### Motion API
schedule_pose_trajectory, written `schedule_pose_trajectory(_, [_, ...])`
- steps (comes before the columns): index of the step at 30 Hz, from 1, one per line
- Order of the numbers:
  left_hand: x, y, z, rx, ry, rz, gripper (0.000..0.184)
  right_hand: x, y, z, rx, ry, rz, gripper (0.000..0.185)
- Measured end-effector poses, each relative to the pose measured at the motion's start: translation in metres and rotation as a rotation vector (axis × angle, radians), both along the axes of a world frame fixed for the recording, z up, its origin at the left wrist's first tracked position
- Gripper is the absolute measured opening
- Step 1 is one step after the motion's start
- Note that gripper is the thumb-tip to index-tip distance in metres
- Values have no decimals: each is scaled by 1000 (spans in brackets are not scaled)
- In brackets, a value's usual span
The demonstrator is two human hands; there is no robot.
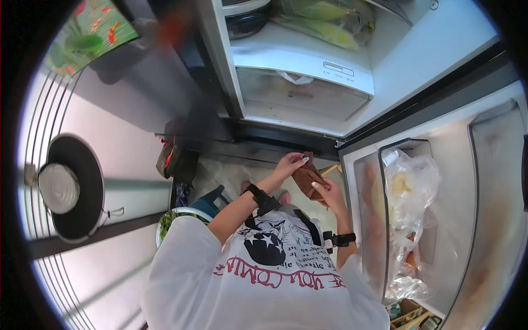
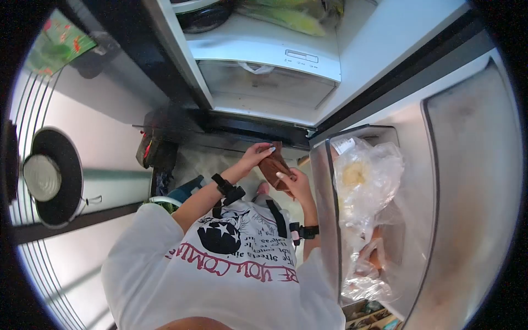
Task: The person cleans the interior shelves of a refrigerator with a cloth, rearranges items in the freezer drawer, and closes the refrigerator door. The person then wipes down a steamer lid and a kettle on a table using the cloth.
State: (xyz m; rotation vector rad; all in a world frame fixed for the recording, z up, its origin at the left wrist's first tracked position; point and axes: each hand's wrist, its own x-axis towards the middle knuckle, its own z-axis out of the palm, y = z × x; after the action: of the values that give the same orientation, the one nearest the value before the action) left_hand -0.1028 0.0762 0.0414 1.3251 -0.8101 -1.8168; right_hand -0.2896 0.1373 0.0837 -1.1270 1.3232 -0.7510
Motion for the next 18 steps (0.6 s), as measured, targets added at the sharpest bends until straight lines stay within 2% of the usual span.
schedule_pose_trajectory(2, [1,-8,0,-213,-139,-198,45,-6,5,-6,68,-6,-111,27])
schedule_pose_trajectory(4, [5,-12,0,-251,-89,-273,44,-2,11,6,-23,23,-320,27])
schedule_pose_trajectory(6, [10,-17,-3,-270,-32,-342,43,5,12,12,38,-29,-408,25])
schedule_pose_trajectory(8, [21,-33,-4,-366,-180,-484,42,16,5,8,-96,-146,-570,22])
schedule_pose_trajectory(12, [30,-57,-8,-308,4,-507,38,39,-21,19,-82,-95,-572,23])
schedule_pose_trajectory(14, [25,-67,9,-579,1,-516,42,58,-35,37,-275,-65,-745,23])
schedule_pose_trajectory(15, [21,-74,25,-648,-94,-549,43,60,-43,40,-271,-66,-756,23])
schedule_pose_trajectory(17, [5,-97,24,-629,-75,-514,42,59,-63,42,-601,299,-846,25])
schedule_pose_trajectory(18, [0,-104,21,-613,-58,-465,42,63,-77,43,-643,346,-891,27])
